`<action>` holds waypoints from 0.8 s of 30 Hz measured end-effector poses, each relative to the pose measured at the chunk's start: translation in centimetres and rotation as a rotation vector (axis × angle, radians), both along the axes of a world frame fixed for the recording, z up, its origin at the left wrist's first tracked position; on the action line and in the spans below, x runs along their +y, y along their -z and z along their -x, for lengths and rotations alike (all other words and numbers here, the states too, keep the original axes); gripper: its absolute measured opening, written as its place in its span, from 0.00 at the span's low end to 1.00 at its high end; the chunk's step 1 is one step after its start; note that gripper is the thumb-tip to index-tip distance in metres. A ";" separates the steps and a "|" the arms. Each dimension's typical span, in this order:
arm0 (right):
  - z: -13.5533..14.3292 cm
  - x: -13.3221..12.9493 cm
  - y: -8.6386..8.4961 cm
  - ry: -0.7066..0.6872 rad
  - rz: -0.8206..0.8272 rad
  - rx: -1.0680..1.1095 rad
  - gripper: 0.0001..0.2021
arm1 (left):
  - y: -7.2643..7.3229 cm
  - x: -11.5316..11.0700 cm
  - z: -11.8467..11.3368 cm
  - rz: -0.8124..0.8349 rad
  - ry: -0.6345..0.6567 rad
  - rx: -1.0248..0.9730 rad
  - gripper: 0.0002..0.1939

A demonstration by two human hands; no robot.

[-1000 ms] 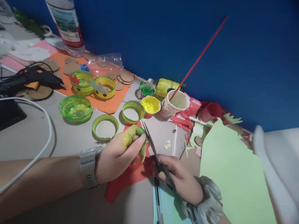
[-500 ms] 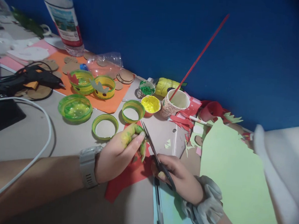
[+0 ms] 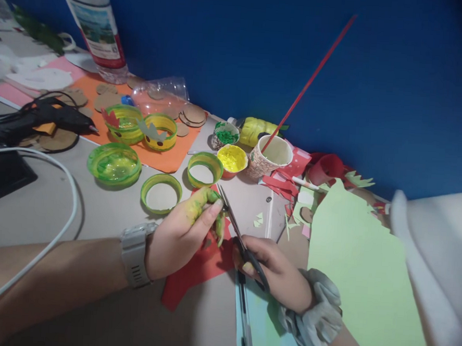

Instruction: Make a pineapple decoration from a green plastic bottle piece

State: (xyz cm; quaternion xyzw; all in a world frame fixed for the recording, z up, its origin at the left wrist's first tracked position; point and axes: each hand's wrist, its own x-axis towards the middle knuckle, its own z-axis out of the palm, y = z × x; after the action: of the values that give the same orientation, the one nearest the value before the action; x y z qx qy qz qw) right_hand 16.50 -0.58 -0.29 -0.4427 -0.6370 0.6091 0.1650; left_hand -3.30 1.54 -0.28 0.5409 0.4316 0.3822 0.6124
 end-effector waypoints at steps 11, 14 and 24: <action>0.0 0.0 0.0 0.003 -0.002 -0.014 0.29 | -0.3 0.0 0.1 -0.026 -0.027 0.070 0.12; 0.0 0.0 0.0 -0.002 0.004 -0.019 0.29 | -0.3 0.0 0.1 -0.035 -0.033 0.075 0.12; 0.0 0.0 0.1 -0.007 -0.022 -0.041 0.28 | -0.2 0.0 0.0 -0.026 -0.010 0.035 0.13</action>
State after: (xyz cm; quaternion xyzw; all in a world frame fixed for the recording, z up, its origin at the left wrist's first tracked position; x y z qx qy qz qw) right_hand 16.49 -0.61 -0.38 -0.4511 -0.6486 0.5932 0.1546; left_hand -3.33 1.56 -0.08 0.5533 0.4401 0.3812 0.5957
